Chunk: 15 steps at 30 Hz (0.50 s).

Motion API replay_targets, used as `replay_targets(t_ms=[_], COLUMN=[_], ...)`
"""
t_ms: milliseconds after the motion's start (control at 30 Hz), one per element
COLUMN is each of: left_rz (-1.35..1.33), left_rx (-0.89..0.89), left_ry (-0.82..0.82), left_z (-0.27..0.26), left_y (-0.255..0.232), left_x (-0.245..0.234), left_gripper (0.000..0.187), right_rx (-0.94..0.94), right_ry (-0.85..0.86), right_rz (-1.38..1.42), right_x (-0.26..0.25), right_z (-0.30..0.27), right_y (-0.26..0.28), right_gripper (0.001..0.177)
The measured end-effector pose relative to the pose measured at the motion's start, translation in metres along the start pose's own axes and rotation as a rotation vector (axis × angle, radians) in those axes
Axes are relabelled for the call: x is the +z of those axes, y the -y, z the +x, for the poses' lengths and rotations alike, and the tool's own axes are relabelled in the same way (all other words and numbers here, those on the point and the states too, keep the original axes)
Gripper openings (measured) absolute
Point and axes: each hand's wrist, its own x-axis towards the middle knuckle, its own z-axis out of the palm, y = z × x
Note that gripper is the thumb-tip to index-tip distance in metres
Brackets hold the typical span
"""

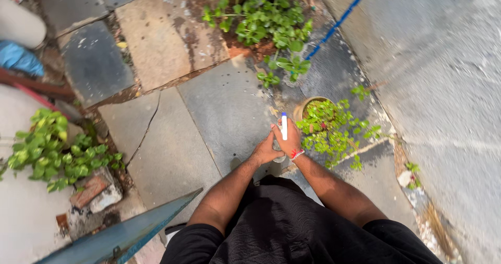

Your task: The person sprays water on several potted plants and a climbing vine using a plastic spray bottle. They touch the leaves of the climbing plant and eventually reach into a bucket of water on the ground.

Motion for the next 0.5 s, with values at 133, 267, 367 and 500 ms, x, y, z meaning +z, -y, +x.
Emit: replay_targets(t_ms=[133,267,367,500], left_rz=[-0.136,-0.221,-0.256,-0.327], left_rx=[0.059,0.059,0.072,0.176], left_ry=[-0.185,-0.293,-0.348,-0.39], left_z=[-0.012,-0.014,-0.016,-0.016], left_y=[0.017,0.047,0.067,0.084], left_x=[-0.025,-0.049,-0.07,-0.11], left_gripper=[0.113,0.109,0.11,0.112], right_rx=[-0.144,-0.318,-0.384,-0.432], right_ry=[0.171,0.3,0.38,0.477], right_rz=[0.052,0.08,0.06,0.073], right_x=[0.02,0.049,0.07,0.099], right_z=[0.022,0.044,0.06,0.083], right_y=[0.037,0.069,0.095,0.131], right_gripper=[0.037,0.035,0.035,0.034])
